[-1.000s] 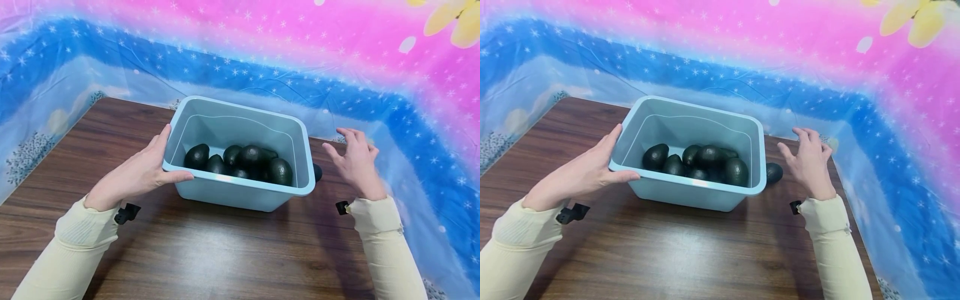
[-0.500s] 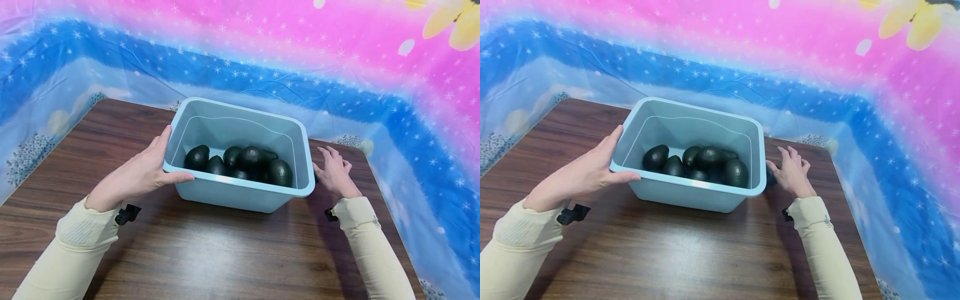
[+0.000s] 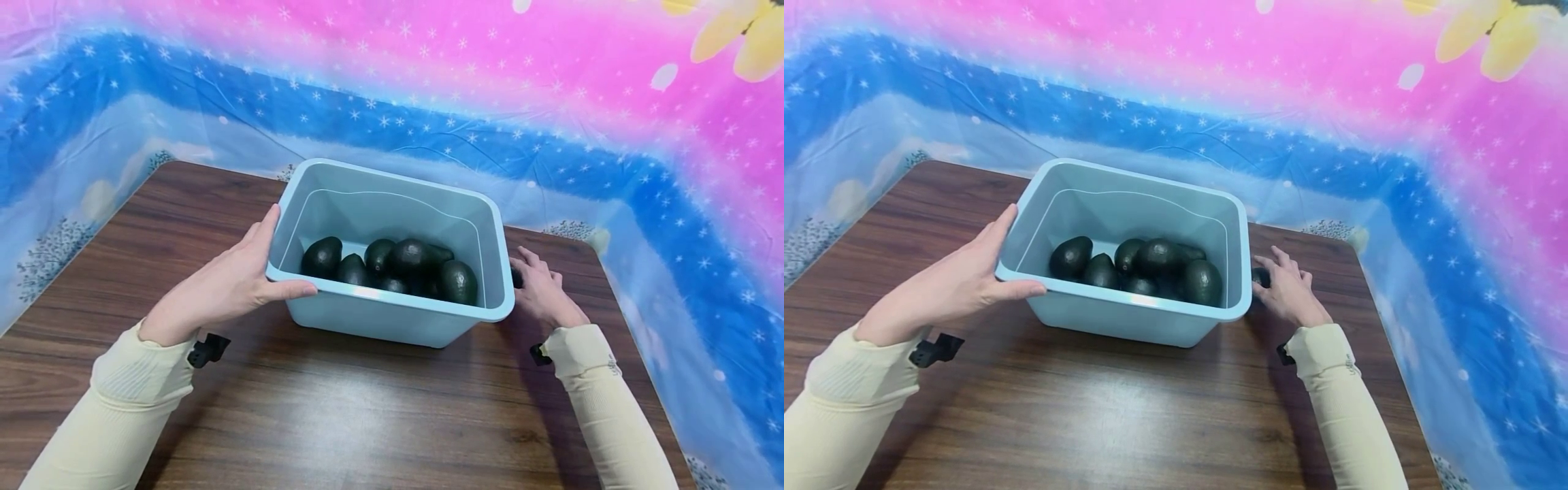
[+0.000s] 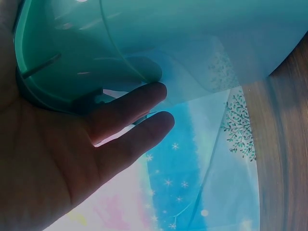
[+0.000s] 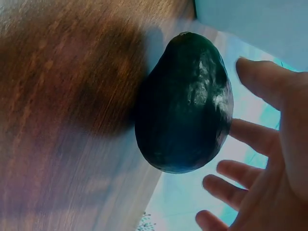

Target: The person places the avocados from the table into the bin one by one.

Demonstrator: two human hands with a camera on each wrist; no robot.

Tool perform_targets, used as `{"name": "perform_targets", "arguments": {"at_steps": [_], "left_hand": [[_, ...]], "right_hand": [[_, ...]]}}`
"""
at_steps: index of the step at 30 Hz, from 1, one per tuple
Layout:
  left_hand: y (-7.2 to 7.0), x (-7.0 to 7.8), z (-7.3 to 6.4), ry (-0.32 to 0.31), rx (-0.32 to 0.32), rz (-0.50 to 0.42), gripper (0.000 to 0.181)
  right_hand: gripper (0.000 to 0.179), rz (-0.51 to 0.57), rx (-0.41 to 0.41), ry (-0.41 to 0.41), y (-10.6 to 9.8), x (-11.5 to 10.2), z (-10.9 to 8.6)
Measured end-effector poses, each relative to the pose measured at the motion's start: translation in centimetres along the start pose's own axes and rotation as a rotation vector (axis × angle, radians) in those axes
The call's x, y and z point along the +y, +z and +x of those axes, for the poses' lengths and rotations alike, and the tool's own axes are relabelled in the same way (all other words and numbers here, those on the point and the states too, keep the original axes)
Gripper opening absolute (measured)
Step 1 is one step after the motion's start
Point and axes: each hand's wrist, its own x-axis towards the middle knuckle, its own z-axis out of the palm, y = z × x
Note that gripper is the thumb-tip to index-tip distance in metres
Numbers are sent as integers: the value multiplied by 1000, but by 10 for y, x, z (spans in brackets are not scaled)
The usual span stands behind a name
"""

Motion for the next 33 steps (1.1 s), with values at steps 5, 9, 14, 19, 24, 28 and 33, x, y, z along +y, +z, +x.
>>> {"name": "perform_targets", "arguments": {"at_steps": [5, 9, 14, 19, 24, 28, 33], "left_hand": [[0, 0, 1, -9, -6, 5, 119], [-1, 1, 0, -18, -8, 19, 119], [-1, 1, 1, -25, -9, 32, 120], [-2, 1, 1, -25, -9, 33, 120], [-3, 1, 1, -17, -12, 21, 120], [-3, 1, 1, -19, -14, 20, 120], [-3, 1, 1, -12, -10, 10, 119]], "right_hand": [[64, -13, -63, 23, 0, 0, -1], [68, -21, -84, 31, 1, 2, -1], [75, -42, -111, 37, 1, 3, -1], [72, -38, -89, 52, 1, 3, -1], [68, -39, -79, 59, 1, 3, -1], [65, -37, -73, 58, 1, 3, -1], [60, -16, -51, 60, 2, 3, -1]]}}
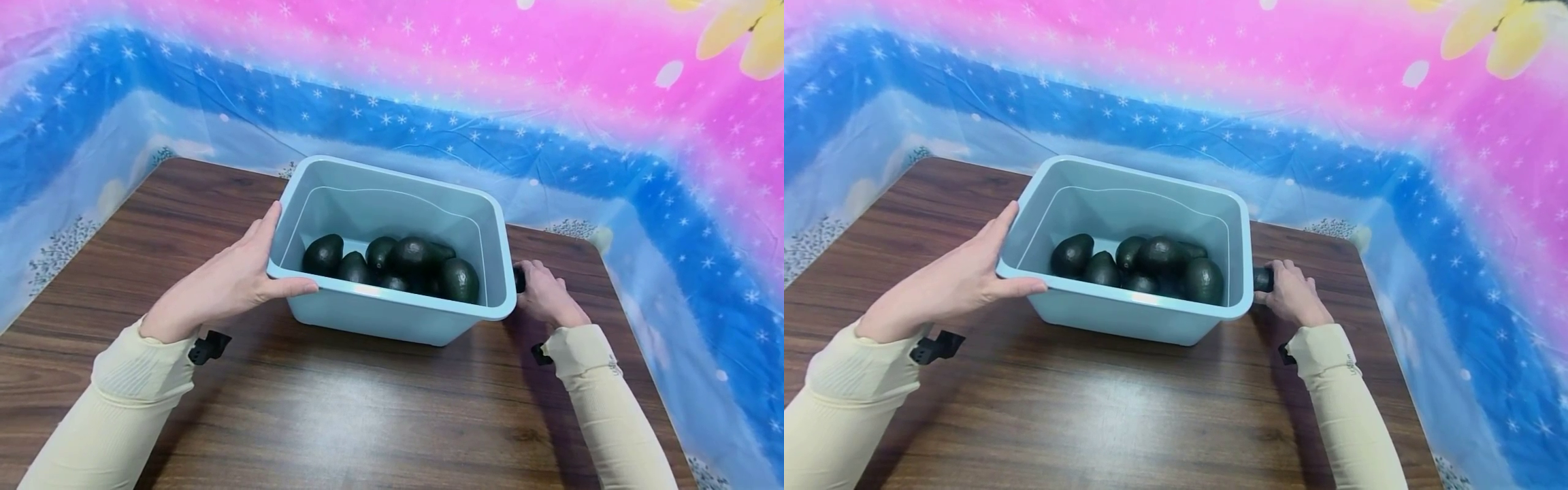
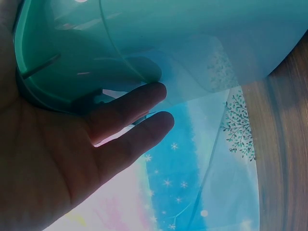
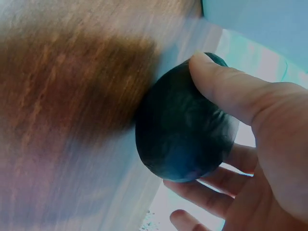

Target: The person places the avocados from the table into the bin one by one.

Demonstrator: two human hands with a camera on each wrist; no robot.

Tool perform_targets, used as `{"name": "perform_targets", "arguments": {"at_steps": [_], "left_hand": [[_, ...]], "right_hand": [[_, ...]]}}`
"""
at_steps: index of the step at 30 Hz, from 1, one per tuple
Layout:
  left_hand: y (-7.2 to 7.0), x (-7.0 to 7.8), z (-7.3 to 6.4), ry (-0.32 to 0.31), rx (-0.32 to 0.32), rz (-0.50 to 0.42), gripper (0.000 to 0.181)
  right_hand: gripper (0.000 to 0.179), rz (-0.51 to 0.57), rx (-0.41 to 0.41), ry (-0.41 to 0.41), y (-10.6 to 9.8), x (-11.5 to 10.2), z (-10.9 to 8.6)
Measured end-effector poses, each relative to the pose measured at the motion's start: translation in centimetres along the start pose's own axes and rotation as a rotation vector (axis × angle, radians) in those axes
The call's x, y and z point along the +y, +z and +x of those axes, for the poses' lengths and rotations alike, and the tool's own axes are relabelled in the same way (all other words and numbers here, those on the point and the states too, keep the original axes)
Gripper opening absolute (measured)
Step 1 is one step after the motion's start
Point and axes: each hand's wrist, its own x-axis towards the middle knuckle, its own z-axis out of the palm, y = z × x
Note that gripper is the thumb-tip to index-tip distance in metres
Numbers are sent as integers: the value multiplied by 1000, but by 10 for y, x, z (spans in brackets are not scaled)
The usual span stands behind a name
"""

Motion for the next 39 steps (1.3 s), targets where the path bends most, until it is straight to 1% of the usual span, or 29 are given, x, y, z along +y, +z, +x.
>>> {"name": "perform_targets", "arguments": {"at_steps": [4, 12, 15, 20, 24, 27, 34, 39], "left_hand": [[0, 0, 0, -1, 1, 1, 120], [1, 0, 1, 5, 2, -12, 119], [1, 0, 1, 10, 5, -20, 118], [1, -1, 1, -2, 0, 5, 119], [2, -3, 1, -10, -4, 12, 120], [2, -3, 1, -7, 0, 5, 119], [3, -3, 1, 12, 4, -12, 118], [2, -2, 0, 2, 0, -2, 118]], "right_hand": [[60, 45, 5, 6, 3, 1, 2], [58, 38, 12, 19, 0, 3, -1], [59, 44, 19, 33, -2, 3, -4], [69, 53, 54, 38, -8, 4, -8], [80, 70, 84, 44, -18, 3, -11], [85, 76, 118, 47, -28, 1, -15], [86, 78, 240, 35, -55, -2, -26], [83, 68, 303, 11, -73, -12, -34]]}}
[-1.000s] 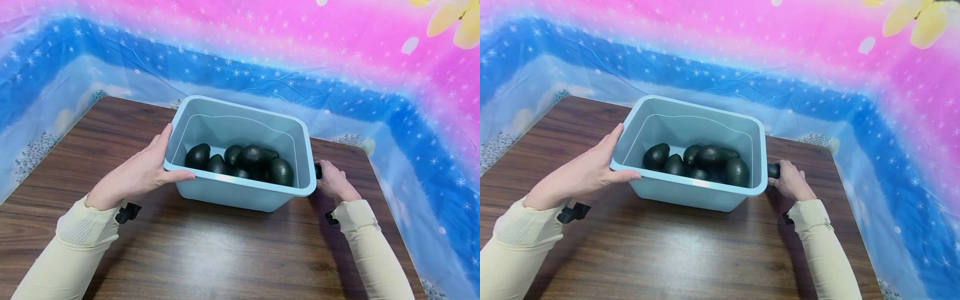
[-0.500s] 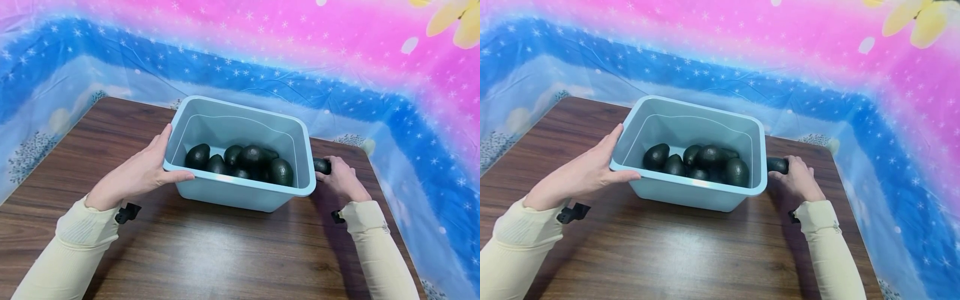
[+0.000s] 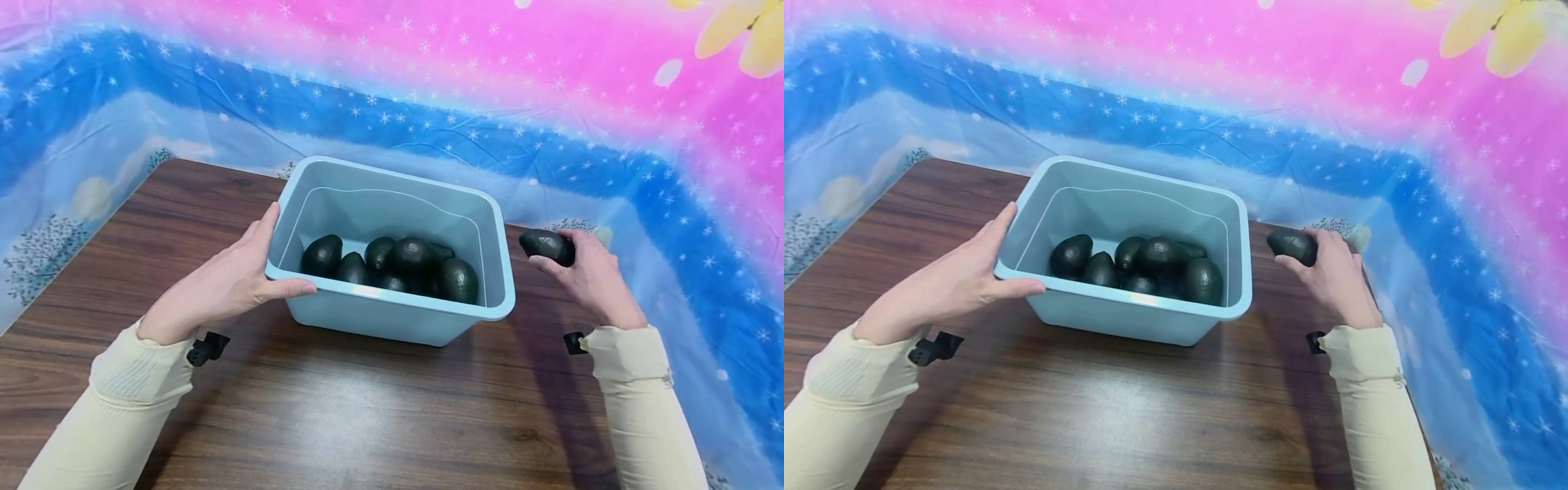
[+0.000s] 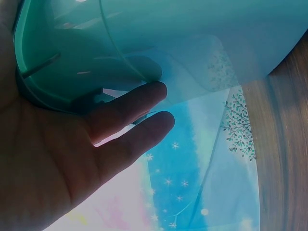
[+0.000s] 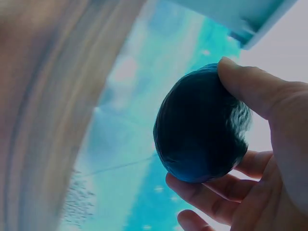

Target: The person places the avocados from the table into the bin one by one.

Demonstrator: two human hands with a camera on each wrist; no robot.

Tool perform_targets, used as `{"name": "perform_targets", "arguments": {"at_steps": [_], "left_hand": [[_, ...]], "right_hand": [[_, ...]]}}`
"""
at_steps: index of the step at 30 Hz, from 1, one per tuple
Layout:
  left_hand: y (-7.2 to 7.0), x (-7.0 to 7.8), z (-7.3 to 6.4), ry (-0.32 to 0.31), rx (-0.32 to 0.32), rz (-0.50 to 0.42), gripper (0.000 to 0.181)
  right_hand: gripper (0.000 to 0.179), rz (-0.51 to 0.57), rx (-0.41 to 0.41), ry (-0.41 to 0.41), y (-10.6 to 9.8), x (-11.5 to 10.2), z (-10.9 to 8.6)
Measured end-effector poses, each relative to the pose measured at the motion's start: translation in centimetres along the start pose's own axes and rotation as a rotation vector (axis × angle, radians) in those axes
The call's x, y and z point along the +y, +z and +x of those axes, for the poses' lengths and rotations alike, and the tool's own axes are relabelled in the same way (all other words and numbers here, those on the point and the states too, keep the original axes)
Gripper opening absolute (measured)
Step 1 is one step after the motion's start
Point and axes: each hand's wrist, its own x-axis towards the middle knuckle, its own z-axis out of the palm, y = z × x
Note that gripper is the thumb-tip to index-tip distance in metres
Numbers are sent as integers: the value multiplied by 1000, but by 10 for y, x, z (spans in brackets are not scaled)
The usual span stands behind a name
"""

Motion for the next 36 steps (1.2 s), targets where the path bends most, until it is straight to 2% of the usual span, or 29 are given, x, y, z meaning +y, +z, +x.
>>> {"name": "perform_targets", "arguments": {"at_steps": [7, 15, 27, 36], "left_hand": [[1, -1, 1, 8, 9, -2, 118], [2, -1, -1, -11, -1, 13, 119], [0, 1, -2, 0, 4, 7, 119], [2, -1, 1, 42, 21, -39, 114]], "right_hand": [[81, -11, 53, -35, -19, -19, -4], [83, 7, 76, -16, -33, -31, -6], [80, 2, 151, -112, -50, -56, -3], [77, -2, 176, -171, -56, -76, -2]]}}
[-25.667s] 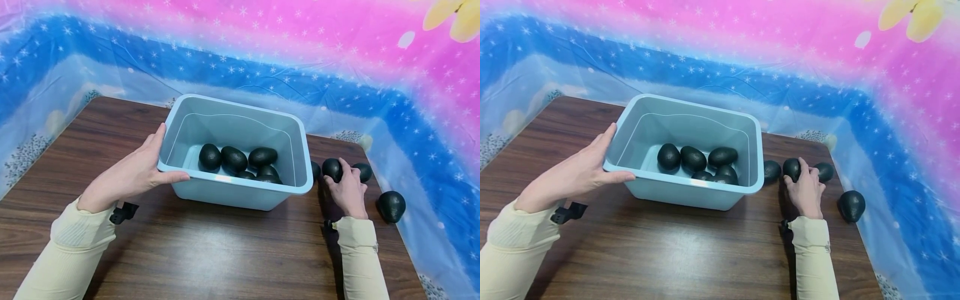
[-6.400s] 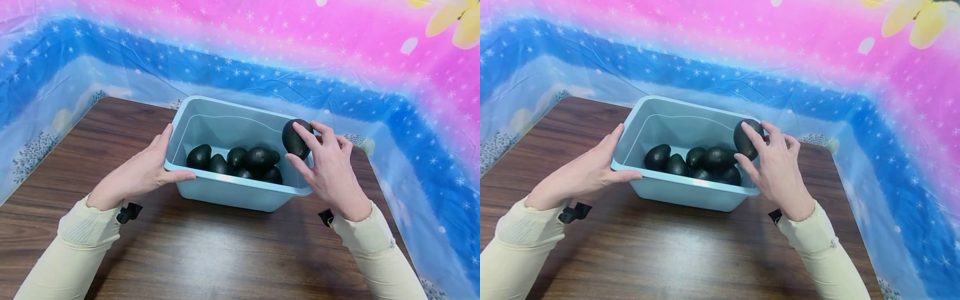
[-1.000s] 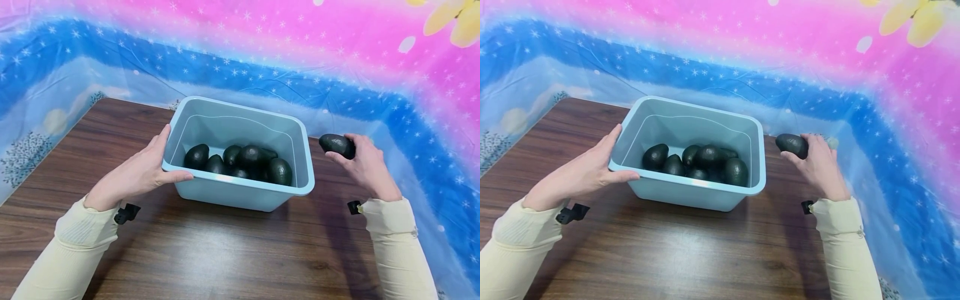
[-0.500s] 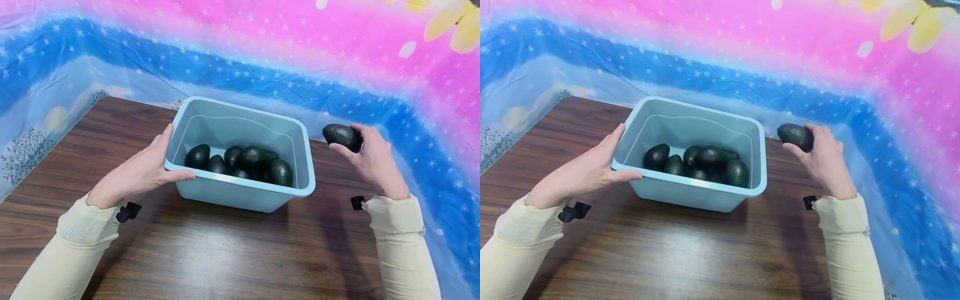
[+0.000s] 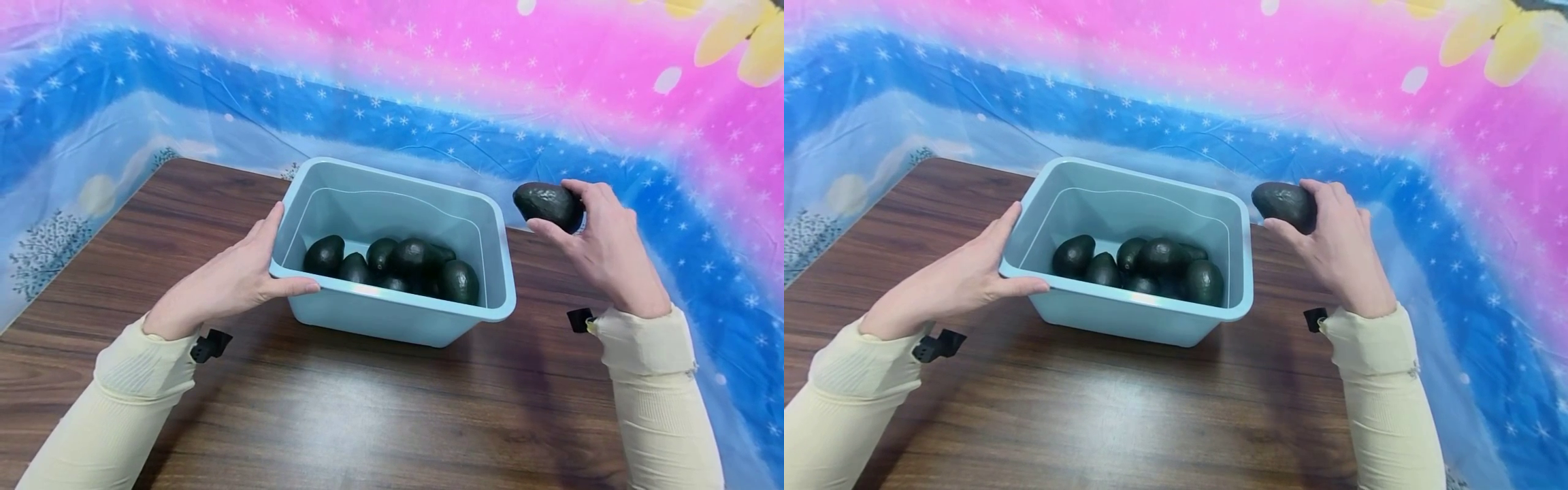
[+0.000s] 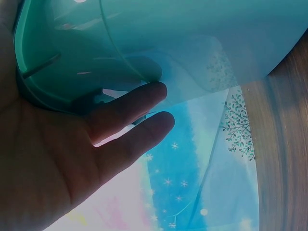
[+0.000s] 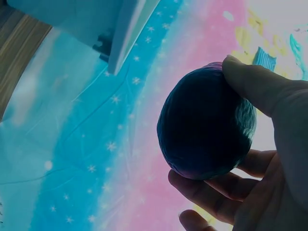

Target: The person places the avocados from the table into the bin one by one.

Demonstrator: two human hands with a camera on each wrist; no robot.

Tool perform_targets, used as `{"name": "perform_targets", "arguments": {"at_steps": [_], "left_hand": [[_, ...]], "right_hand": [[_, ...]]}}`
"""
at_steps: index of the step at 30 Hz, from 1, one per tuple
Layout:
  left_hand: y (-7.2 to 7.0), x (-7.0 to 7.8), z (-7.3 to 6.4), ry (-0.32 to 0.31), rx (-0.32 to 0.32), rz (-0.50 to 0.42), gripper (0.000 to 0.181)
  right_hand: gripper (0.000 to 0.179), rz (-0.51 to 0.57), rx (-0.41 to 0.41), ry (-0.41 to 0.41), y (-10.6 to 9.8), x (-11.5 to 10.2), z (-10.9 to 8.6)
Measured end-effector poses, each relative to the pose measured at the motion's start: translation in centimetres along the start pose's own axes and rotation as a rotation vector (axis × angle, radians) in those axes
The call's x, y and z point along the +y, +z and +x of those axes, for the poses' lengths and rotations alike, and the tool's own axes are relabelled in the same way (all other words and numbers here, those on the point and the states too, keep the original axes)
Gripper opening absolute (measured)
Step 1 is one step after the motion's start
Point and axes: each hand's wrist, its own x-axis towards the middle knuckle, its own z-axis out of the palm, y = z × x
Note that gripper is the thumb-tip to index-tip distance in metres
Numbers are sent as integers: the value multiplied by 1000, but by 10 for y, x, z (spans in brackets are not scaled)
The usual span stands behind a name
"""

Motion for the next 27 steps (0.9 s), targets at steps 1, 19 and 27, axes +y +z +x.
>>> {"name": "perform_targets", "arguments": {"at_steps": [1, 19, 27], "left_hand": [[0, 0, 0, 0, -2, -1, 114], [-1, 0, -2, -17, -7, 12, 116], [0, 1, -2, -17, -4, 20, 117]], "right_hand": [[77, -1, 4, -11, 0, -2, 1], [78, -24, -44, -122, 15, -46, 19], [79, -18, -81, -136, 26, -57, 25]]}}
